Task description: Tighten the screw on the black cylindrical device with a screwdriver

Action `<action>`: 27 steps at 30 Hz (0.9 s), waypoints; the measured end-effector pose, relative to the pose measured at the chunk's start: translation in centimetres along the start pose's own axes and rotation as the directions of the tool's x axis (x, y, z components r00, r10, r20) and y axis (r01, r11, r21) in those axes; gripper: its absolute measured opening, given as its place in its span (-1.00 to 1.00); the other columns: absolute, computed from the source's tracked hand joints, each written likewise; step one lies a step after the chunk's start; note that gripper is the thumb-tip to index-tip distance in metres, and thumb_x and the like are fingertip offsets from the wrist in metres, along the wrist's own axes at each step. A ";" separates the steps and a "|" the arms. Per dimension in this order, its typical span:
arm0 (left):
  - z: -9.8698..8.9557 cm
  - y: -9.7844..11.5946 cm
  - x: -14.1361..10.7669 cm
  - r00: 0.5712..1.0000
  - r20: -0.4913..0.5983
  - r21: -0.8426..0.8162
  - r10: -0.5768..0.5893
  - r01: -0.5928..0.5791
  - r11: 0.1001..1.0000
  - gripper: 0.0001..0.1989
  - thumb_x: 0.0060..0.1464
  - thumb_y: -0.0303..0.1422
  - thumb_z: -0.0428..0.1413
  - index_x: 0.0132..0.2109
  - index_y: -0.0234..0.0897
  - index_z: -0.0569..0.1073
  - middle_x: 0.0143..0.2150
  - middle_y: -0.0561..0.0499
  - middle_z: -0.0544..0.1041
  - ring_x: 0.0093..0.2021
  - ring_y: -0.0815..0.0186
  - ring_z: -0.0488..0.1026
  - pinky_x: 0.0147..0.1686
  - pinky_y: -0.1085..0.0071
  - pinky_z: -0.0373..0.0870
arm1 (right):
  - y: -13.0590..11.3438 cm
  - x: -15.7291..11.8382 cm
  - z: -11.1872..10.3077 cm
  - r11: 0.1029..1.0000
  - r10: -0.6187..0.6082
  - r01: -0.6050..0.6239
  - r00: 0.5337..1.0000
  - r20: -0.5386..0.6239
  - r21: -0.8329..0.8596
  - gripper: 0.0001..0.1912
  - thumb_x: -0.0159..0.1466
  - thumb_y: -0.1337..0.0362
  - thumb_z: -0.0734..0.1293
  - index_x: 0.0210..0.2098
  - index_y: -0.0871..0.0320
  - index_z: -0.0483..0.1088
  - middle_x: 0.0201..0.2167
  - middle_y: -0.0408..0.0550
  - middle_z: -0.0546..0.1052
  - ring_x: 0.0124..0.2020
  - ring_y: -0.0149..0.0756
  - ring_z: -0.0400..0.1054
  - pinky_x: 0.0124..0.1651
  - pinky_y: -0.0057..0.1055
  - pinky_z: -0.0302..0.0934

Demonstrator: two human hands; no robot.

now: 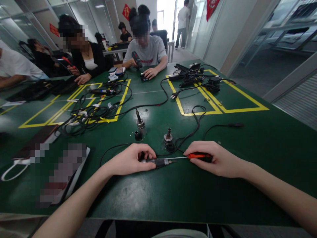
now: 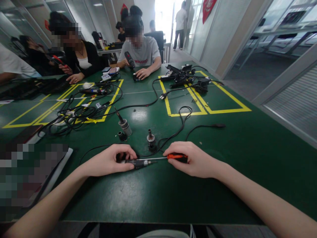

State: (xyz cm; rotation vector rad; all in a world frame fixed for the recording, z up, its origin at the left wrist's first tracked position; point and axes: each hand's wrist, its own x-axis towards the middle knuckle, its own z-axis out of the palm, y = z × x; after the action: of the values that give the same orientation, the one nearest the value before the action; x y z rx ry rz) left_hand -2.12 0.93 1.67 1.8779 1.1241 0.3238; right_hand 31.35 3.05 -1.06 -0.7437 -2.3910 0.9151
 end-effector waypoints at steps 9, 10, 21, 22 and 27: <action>0.1 0.0 -0.1 1.000 -0.010 0.017 0.028 -0.028 0.999 -0.76 0.18 -0.18 0.29 -0.13 -0.27 0.62 -0.30 0.07 0.55 -0.30 0.32 0.39 -0.28 0.42 0.33 | -0.2 0.2 -0.2 0.997 -0.069 0.069 0.998 0.000 0.026 -0.83 0.51 0.34 0.33 -0.02 0.11 0.60 -0.17 0.04 0.69 -0.15 -0.21 0.59 -0.06 -0.32 0.47; 0.2 0.0 -0.1 0.999 -0.015 0.024 0.039 -0.039 0.999 -0.76 0.19 -0.18 0.29 -0.14 -0.27 0.62 -0.31 0.07 0.55 -0.31 0.32 0.39 -0.28 0.43 0.32 | -0.1 0.2 -0.1 0.996 -0.077 0.077 0.997 -0.010 0.032 -0.83 0.50 0.35 0.35 -0.02 0.11 0.59 -0.17 0.04 0.68 -0.15 -0.21 0.59 -0.06 -0.33 0.47; 0.8 -0.1 -0.1 0.988 -0.048 0.159 0.146 -0.137 0.978 -0.83 0.25 -0.23 0.28 -0.20 -0.24 0.56 -0.33 0.09 0.51 -0.32 0.33 0.40 -0.30 0.44 0.28 | -0.1 0.2 0.1 1.000 -0.021 0.021 1.000 0.016 0.007 -0.82 0.54 0.26 0.33 -0.01 0.13 0.59 -0.14 0.06 0.68 -0.17 -0.21 0.61 -0.11 -0.33 0.47; 0.8 -0.1 -0.1 0.987 -0.049 0.163 0.150 -0.140 0.977 -0.83 0.24 -0.24 0.28 -0.20 -0.24 0.56 -0.33 0.10 0.51 -0.33 0.33 0.40 -0.30 0.44 0.28 | -0.1 0.2 0.2 1.000 -0.012 0.012 1.000 0.018 -0.008 -0.81 0.55 0.26 0.32 -0.01 0.13 0.59 -0.16 0.05 0.69 -0.19 -0.21 0.61 -0.13 -0.34 0.47; 0.9 0.0 -0.1 0.988 -0.055 0.178 0.145 -0.133 0.975 -0.86 0.22 -0.28 0.30 -0.22 -0.24 0.54 -0.34 0.11 0.50 -0.34 0.34 0.40 -0.29 0.43 0.27 | 0.0 0.2 0.2 1.000 -0.013 0.013 1.000 0.013 -0.011 -0.78 0.54 0.29 0.29 -0.02 0.12 0.60 -0.21 0.00 0.69 -0.26 -0.25 0.61 -0.19 -0.38 0.45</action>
State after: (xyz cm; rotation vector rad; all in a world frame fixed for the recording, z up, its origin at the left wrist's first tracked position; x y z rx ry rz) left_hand -1.63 0.34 1.21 2.1200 1.0982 0.3810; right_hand 31.08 3.09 -1.16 -0.7279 -2.4111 0.9049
